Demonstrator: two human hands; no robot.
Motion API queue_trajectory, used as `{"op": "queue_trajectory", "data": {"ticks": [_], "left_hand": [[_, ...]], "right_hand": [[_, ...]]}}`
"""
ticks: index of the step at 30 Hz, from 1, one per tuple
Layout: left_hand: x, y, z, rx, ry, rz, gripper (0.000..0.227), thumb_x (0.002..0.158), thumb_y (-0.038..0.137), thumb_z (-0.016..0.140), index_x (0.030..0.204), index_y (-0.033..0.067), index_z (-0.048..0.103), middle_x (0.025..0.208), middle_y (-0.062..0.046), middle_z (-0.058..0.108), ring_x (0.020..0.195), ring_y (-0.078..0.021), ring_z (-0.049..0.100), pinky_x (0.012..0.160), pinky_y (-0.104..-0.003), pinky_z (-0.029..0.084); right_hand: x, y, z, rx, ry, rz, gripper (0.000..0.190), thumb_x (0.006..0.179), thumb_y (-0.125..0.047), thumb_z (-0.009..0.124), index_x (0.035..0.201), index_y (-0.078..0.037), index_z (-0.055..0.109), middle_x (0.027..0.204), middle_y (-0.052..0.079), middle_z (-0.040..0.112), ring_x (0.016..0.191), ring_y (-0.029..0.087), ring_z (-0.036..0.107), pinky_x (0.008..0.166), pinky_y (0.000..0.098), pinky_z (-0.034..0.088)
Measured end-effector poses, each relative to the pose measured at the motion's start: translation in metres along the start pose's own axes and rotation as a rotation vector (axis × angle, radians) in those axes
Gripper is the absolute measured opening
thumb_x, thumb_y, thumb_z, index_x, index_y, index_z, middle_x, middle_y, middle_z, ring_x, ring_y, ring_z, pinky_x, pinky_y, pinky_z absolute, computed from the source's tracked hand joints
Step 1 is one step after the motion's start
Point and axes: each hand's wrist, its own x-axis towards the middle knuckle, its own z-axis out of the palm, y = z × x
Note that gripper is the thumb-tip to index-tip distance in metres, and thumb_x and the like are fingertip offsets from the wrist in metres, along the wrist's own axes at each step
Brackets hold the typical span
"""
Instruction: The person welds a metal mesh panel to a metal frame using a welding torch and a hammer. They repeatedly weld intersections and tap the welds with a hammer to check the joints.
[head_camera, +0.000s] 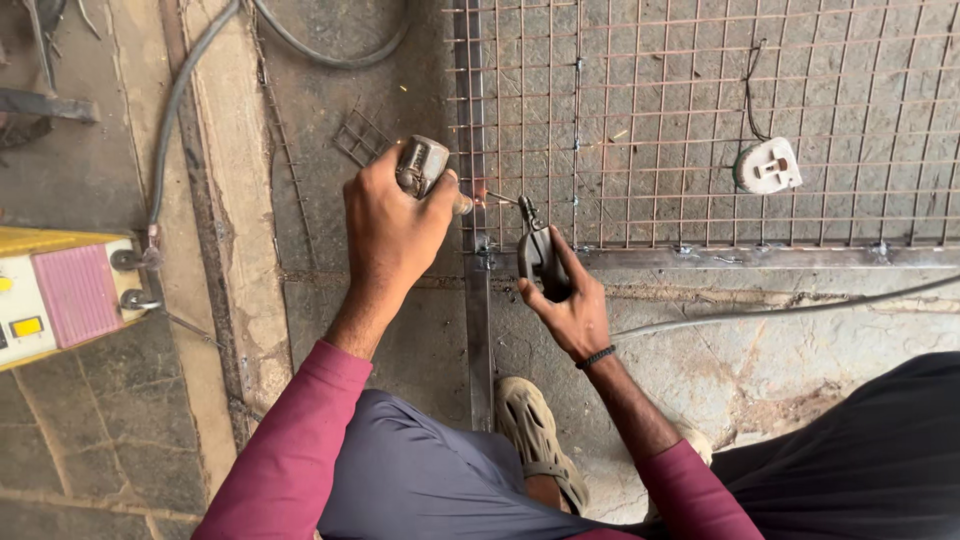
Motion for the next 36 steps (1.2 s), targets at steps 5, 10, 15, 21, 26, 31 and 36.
{"op": "queue_trajectory", "data": {"ticks": [5,10,15,21,26,31,36], "left_hand": [[0.001,-0.003,0.003,0.020,-0.020,-0.073,0.015,0.088,0.018,0.073,0.090,0.0037,0.071,0.075,-0.010,0.076,0.068,-0.0221,0.076,0.065,-0.038,0.056],[0.002,-0.003,0.005,0.138,0.042,-0.057,0.028,0.098,0.029,0.078,0.097,0.0016,0.072,0.077,-0.015,0.071,0.073,-0.0293,0.071,0.064,-0.041,0.053],[0.003,0.005,0.003,0.012,-0.022,-0.152,0.020,0.084,0.022,0.071,0.088,0.0022,0.071,0.071,-0.012,0.072,0.064,-0.0258,0.074,0.063,-0.039,0.054],[0.004,-0.001,0.006,0.032,0.032,0.010,0.019,0.085,0.020,0.073,0.091,0.0023,0.071,0.078,-0.013,0.073,0.072,-0.0287,0.074,0.068,-0.040,0.055],[0.004,-0.004,0.005,0.075,0.017,-0.050,0.018,0.085,0.020,0.074,0.089,0.0024,0.070,0.076,-0.013,0.073,0.069,-0.0275,0.072,0.065,-0.041,0.054],[0.005,0.000,0.003,0.037,-0.009,-0.060,0.016,0.087,0.018,0.073,0.087,0.0033,0.068,0.074,-0.010,0.073,0.066,-0.0237,0.073,0.064,-0.039,0.054],[0.005,0.002,0.002,0.027,-0.001,-0.046,0.016,0.087,0.018,0.074,0.087,0.0027,0.067,0.073,-0.009,0.073,0.066,-0.0249,0.073,0.064,-0.039,0.054]], "right_hand": [[0.004,0.010,0.005,0.034,-0.013,0.056,0.099,0.081,-0.060,0.073,0.160,-0.013,0.036,0.141,0.027,0.061,0.123,0.036,0.067,0.102,0.0516,0.057],[0.004,0.013,0.007,0.073,-0.054,0.079,0.096,0.080,-0.051,0.074,0.160,-0.015,0.035,0.140,0.026,0.061,0.122,0.033,0.068,0.102,0.0511,0.056],[0.006,0.010,0.003,0.022,-0.077,0.075,0.097,0.080,-0.054,0.075,0.160,-0.015,0.037,0.137,0.026,0.064,0.124,0.033,0.067,0.106,0.0501,0.054],[0.005,0.014,0.002,0.081,-0.102,0.090,0.101,0.079,-0.063,0.073,0.159,-0.013,0.037,0.139,0.028,0.062,0.126,0.037,0.065,0.106,0.0513,0.053],[0.004,0.009,0.002,0.060,-0.057,0.101,0.107,0.077,-0.070,0.068,0.162,-0.014,0.034,0.146,0.028,0.056,0.130,0.041,0.060,0.102,0.0570,0.051],[0.004,0.006,-0.001,0.084,-0.044,0.088,0.108,0.078,-0.072,0.066,0.161,-0.011,0.033,0.148,0.029,0.053,0.130,0.041,0.060,0.103,0.0557,0.053],[0.006,0.005,0.001,0.099,-0.072,0.039,0.101,0.082,-0.062,0.071,0.158,-0.006,0.036,0.140,0.028,0.061,0.129,0.039,0.064,0.108,0.0518,0.053]]}}
